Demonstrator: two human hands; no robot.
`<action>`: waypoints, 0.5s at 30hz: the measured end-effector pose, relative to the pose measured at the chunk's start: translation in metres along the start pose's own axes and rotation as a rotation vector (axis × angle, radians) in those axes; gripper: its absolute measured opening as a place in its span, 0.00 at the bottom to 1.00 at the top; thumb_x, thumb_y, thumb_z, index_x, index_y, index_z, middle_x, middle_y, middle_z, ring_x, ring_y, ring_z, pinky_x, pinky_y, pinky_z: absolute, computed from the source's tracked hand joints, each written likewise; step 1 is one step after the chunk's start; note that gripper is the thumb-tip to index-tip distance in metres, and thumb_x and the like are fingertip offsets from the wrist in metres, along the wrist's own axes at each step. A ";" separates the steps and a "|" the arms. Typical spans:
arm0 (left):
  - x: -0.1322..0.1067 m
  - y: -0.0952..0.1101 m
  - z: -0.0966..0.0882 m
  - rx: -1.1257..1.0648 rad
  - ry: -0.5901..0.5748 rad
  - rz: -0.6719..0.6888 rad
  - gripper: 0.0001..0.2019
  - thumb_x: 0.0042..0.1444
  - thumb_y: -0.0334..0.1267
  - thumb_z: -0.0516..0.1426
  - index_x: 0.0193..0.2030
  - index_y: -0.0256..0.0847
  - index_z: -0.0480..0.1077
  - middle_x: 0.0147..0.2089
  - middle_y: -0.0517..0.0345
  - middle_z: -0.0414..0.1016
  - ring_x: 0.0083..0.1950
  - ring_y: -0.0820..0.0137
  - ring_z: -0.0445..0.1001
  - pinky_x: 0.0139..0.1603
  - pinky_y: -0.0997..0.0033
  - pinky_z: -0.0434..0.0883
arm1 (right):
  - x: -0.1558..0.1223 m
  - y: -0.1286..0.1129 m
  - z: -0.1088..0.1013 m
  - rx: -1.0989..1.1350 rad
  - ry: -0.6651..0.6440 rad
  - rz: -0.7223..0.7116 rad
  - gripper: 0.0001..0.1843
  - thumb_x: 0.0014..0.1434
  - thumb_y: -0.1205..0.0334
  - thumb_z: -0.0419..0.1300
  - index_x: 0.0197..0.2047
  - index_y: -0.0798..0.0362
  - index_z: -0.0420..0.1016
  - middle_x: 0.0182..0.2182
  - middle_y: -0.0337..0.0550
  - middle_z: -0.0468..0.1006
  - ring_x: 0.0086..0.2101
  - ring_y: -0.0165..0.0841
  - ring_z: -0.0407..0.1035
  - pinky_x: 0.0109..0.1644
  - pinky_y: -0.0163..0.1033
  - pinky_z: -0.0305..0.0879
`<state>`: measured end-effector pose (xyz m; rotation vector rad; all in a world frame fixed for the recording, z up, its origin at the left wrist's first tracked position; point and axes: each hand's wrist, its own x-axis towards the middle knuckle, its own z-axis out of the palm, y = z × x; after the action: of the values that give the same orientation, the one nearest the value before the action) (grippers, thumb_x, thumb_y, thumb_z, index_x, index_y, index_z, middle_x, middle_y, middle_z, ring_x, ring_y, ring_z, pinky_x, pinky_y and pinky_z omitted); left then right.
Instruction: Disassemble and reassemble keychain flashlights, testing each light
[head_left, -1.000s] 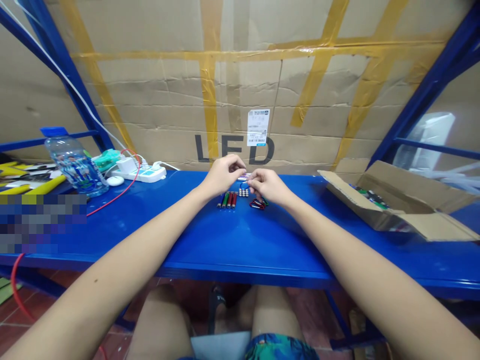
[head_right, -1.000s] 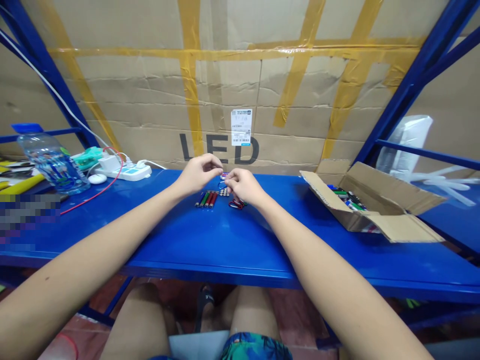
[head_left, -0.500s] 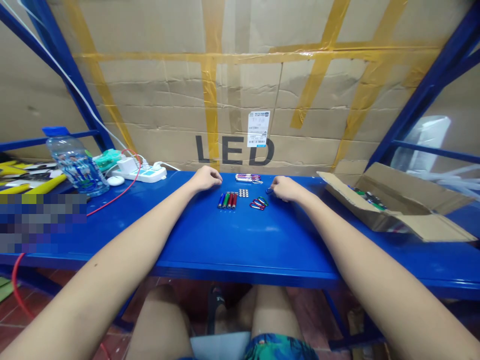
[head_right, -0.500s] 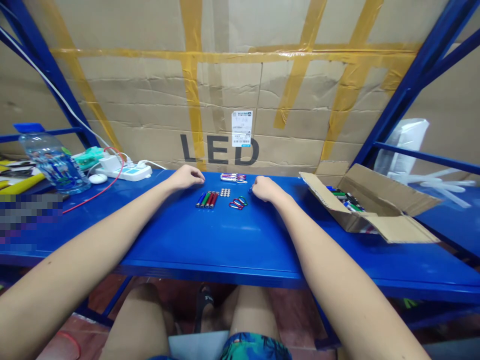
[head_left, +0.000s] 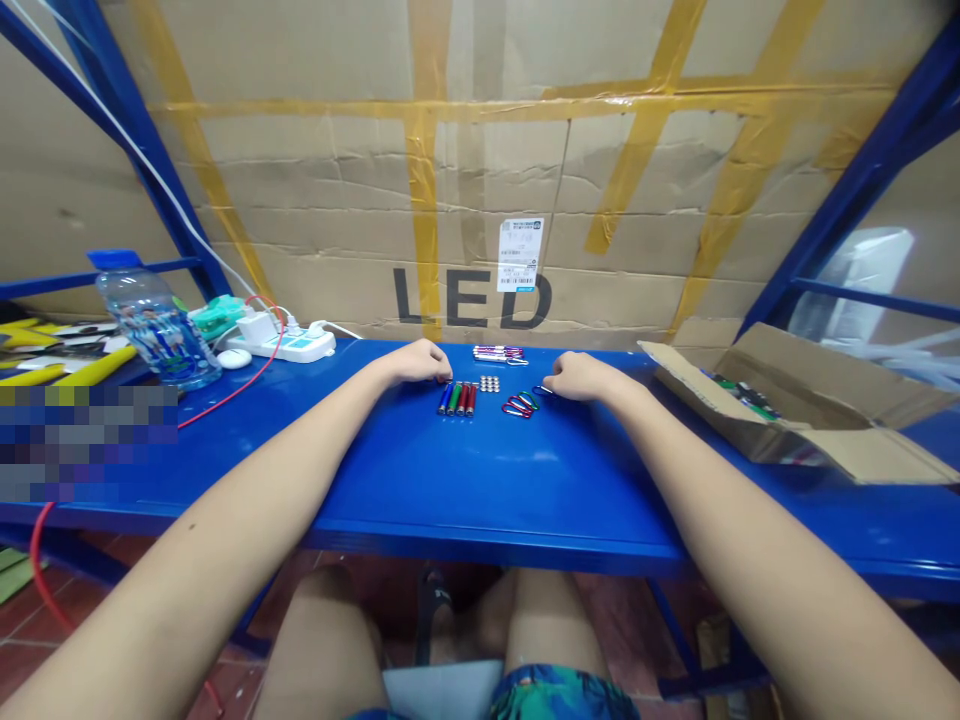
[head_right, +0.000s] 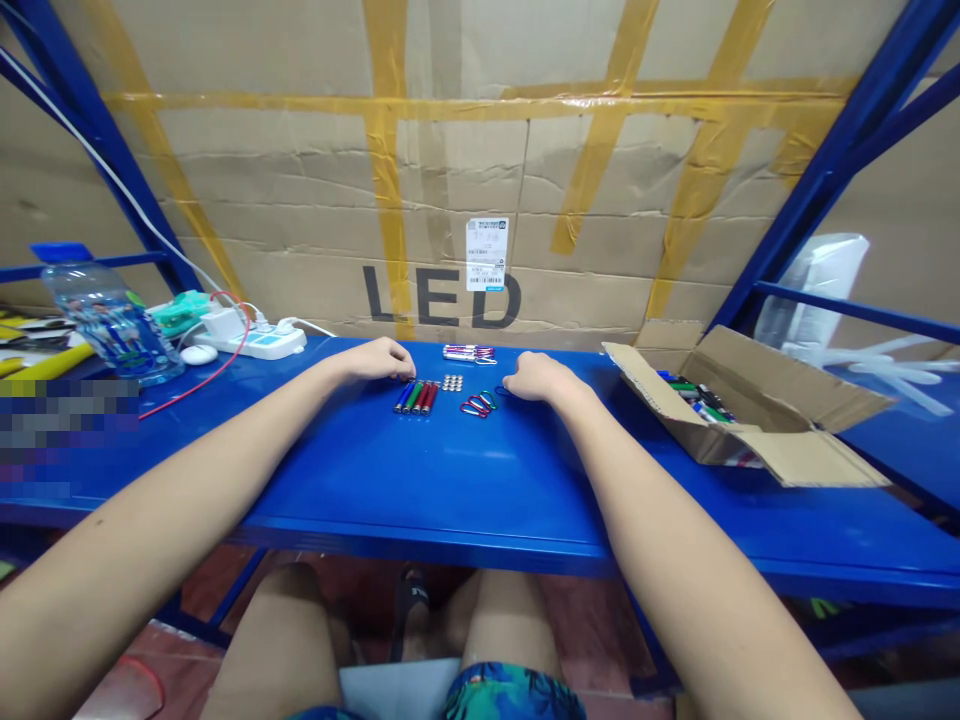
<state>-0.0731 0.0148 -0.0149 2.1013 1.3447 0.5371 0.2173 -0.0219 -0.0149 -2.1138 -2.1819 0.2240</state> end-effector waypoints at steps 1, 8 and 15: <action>0.000 0.000 0.000 0.001 -0.007 -0.003 0.08 0.41 0.35 0.58 0.24 0.40 0.79 0.27 0.56 0.77 0.29 0.71 0.69 0.32 0.71 0.65 | 0.001 0.000 0.001 0.008 0.021 -0.008 0.17 0.56 0.53 0.59 0.42 0.56 0.78 0.42 0.57 0.81 0.39 0.44 0.75 0.34 0.40 0.64; 0.001 -0.001 -0.001 0.004 -0.054 0.019 0.08 0.41 0.36 0.58 0.24 0.41 0.79 0.26 0.57 0.76 0.29 0.71 0.68 0.31 0.71 0.62 | 0.001 -0.004 0.004 0.060 0.088 -0.109 0.13 0.56 0.59 0.59 0.43 0.55 0.77 0.44 0.53 0.81 0.44 0.42 0.74 0.41 0.38 0.63; -0.001 0.000 -0.002 -0.023 -0.062 0.038 0.08 0.42 0.36 0.58 0.26 0.42 0.80 0.27 0.57 0.76 0.29 0.70 0.68 0.31 0.70 0.62 | 0.005 -0.003 0.009 0.085 0.071 -0.179 0.12 0.57 0.60 0.59 0.43 0.53 0.78 0.44 0.49 0.81 0.43 0.39 0.74 0.41 0.37 0.64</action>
<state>-0.0750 0.0141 -0.0133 2.1112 1.2606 0.4969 0.2125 -0.0170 -0.0236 -1.8413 -2.2602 0.2188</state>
